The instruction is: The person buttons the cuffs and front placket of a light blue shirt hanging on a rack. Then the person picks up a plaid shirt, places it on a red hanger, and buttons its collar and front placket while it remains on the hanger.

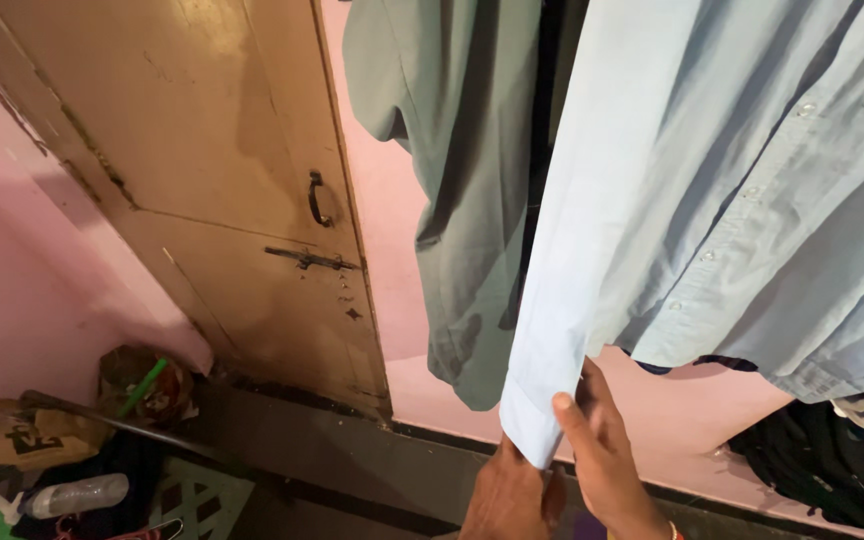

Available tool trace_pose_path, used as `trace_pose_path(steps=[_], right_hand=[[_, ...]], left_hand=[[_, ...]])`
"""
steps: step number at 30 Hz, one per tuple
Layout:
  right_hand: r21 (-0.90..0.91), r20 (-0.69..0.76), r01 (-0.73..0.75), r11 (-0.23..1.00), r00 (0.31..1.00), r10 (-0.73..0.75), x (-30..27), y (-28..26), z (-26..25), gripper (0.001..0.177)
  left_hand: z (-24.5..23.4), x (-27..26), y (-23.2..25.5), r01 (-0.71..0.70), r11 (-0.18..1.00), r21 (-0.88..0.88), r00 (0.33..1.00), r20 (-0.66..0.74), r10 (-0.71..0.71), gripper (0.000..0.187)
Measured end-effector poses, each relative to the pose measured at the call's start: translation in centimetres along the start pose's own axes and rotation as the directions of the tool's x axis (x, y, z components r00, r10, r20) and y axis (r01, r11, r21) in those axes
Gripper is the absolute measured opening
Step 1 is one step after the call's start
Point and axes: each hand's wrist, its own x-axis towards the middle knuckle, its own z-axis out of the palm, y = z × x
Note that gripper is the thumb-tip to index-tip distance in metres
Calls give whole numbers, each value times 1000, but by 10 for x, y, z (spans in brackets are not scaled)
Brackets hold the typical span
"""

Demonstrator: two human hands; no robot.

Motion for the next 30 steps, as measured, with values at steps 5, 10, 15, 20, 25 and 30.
trace_pose_path(steps=[5,10,15,20,25,30], right_hand=[[-77,-48,-140,987,989,137,1,-2,3,45],[-132,-157,-168,977,977,147,5,10,-5,29],[-297,-136,-150,943,984,114,6,27,-16,29],[-373,-78,-164,913,986,145,3,19,-8,32],[-401,28,150,904,988,-152,5,-5,4,29],[-344,-63,204,916,969,-239,16,-5,-10,15]], left_hand=[[7,0,-12,-170,969,180,983,-42,180,73],[17,-3,-26,-211,965,153,946,-217,241,50],[6,3,-28,-144,968,-205,766,-643,-22,23],[-36,45,-12,-21,731,-682,878,-362,-313,23],[-54,74,-4,9,696,-718,937,-238,-257,23],[-45,76,-11,-35,704,-709,919,-299,-256,29]])
